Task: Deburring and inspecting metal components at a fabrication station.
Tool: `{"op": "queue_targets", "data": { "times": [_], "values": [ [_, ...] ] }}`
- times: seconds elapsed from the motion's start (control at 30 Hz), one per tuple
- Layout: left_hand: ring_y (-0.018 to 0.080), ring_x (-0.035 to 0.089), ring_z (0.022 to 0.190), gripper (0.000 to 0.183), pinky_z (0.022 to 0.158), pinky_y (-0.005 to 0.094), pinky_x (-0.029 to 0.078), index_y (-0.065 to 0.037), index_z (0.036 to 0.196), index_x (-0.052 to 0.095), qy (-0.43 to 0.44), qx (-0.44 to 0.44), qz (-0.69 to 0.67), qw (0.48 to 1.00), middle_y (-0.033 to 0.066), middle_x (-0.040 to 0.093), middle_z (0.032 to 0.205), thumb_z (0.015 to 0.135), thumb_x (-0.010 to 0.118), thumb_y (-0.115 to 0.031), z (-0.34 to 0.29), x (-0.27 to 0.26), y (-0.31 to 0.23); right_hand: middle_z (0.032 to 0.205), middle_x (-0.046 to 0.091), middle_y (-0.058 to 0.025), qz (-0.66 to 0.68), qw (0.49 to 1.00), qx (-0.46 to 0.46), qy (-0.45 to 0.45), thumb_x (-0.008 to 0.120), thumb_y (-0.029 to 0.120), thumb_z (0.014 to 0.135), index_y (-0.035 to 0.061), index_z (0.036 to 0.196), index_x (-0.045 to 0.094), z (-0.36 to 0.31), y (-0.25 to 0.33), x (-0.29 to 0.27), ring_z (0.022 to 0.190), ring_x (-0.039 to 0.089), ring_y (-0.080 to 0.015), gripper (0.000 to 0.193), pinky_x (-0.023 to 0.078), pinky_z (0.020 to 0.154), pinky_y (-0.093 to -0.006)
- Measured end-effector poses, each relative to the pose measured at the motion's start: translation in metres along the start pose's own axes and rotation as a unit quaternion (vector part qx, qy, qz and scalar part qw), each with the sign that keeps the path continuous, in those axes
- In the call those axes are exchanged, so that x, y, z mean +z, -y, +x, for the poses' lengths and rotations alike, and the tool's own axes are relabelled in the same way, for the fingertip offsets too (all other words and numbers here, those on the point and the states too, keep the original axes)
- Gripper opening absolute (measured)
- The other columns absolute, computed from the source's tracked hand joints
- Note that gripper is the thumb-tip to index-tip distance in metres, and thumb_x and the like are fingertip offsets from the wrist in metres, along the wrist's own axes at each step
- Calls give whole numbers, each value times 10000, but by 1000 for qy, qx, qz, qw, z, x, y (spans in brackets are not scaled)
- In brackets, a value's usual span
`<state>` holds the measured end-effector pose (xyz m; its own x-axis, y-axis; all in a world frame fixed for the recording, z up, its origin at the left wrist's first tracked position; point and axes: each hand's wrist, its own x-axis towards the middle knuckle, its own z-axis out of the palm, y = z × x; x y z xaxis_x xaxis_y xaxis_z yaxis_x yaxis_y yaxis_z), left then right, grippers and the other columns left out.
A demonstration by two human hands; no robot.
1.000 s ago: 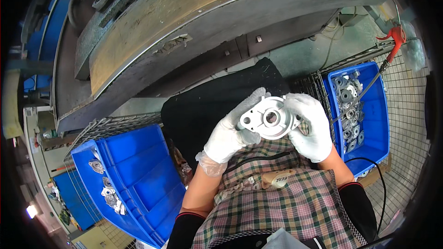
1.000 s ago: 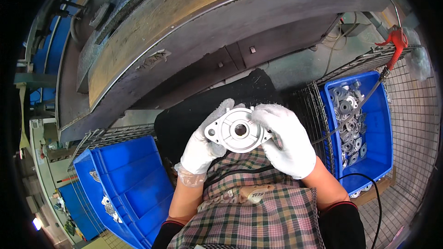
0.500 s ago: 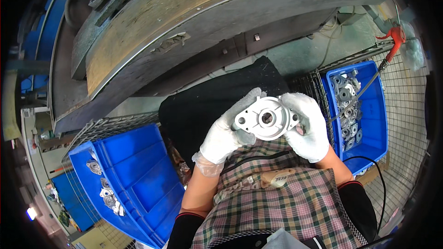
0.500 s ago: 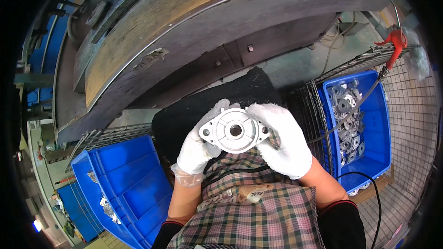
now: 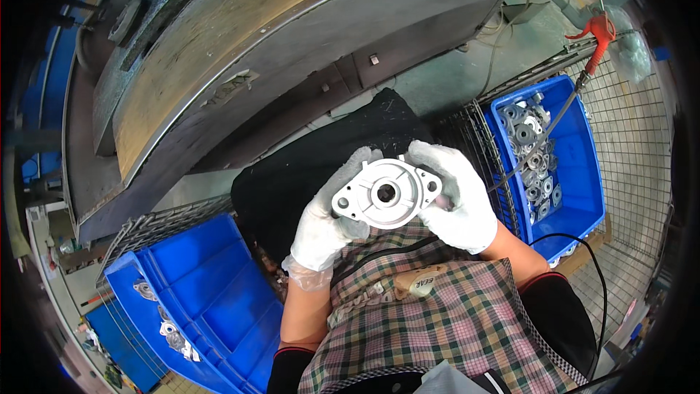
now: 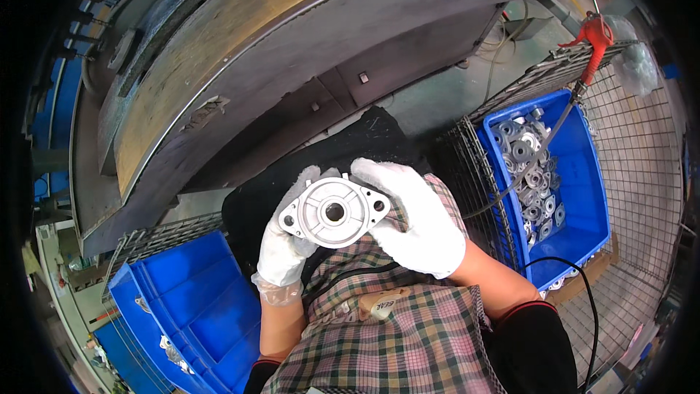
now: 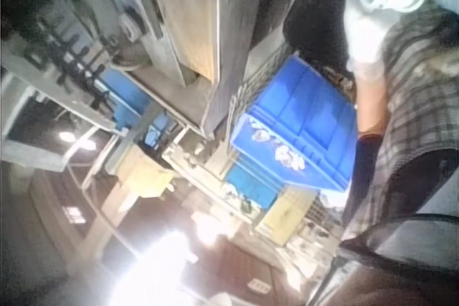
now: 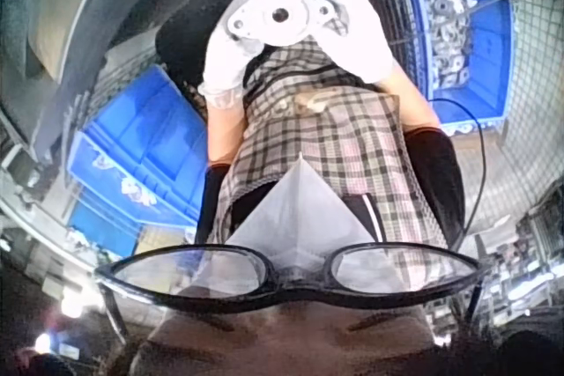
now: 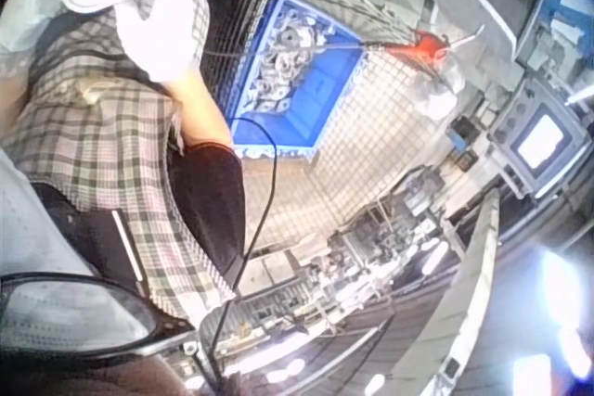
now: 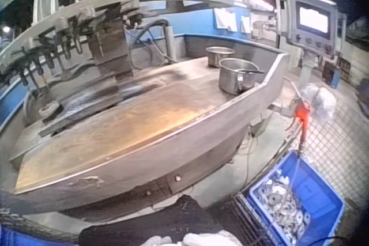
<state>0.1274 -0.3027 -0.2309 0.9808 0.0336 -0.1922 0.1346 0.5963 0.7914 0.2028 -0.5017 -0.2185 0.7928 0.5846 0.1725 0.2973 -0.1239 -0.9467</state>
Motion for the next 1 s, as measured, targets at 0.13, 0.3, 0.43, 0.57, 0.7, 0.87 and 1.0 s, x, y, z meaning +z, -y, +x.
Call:
{"op": "queue_targets", "data": {
  "times": [0.13, 0.3, 0.43, 0.57, 0.7, 0.87, 1.0],
  "values": [
    [302, 398, 1335, 969, 1114, 421, 312, 36, 1390, 387, 5, 11, 10, 1000, 190, 410, 1437, 604, 861, -272, 0, 4, 0, 1247, 527, -184, 45, 999, 8, -7, 653, 83, 748, -9, 1324, 464, -3, -2, 2, 1166, 519, -323, 614, 398, 1008, -392],
    [301, 398, 1334, 982, 1116, 421, 310, 34, 1396, 378, 7, 17, 12, 1000, 201, 405, 1436, 602, 858, -289, 0, 2, 3, 1231, 530, -183, -5, 1000, -30, -4, 669, 91, 763, -3, 1289, 494, -1, -2, -1, 1151, 522, -326, 562, 405, 995, -397],
    [301, 396, 1335, 988, 1118, 428, 304, 28, 1398, 379, 15, 6, 6, 1000, 202, 404, 1436, 594, 860, -285, 0, 2, 1, 1224, 536, -185, -6, 999, -39, 5, 674, 90, 766, 4, 1271, 507, 1, -2, -3, 1146, 523, -328, 539, 410, 988, -401],
    [298, 393, 1337, 1001, 1121, 430, 299, 30, 1399, 376, 17, 14, 21, 1000, 200, 406, 1435, 584, 863, -289, 1, -1, 2, 1218, 537, -184, -6, 999, -44, 12, 681, 92, 760, 9, 1261, 513, 3, -1, -2, 1137, 524, -335, 536, 412, 984, -403],
    [295, 389, 1341, 1003, 1121, 426, 295, 35, 1398, 376, 10, 3, 9, 1000, 195, 399, 1442, 590, 866, -299, 0, -1, 3, 1198, 545, -181, -15, 998, -54, 15, 677, 66, 742, 9, 1257, 516, 5, -1, -3, 1121, 534, -336, 542, 421, 973, -400],
    [275, 404, 1332, 944, 1112, 409, 309, 37, 1388, 394, 24, 15, 42, 999, 169, 403, 1449, 632, 856, -288, 1, 2, -1, 1189, 548, -181, -1, 999, -31, 14, 655, 24, 716, 6, 1251, 519, 3, 2, -7, 1115, 543, -332, 552, 425, 966, -397],
    [244, 420, 1321, 891, 1082, 366, 353, 9, 1393, 405, 15, 0, 38, 999, 137, 410, 1453, 659, 845, -240, -2, 3, -2, 1191, 550, -182, 9, 1000, -25, 9, 639, 26, 707, 13, 1238, 532, 3, -1, -5, 1103, 553, -330, 542, 432, 956, -395]
  ]
}}
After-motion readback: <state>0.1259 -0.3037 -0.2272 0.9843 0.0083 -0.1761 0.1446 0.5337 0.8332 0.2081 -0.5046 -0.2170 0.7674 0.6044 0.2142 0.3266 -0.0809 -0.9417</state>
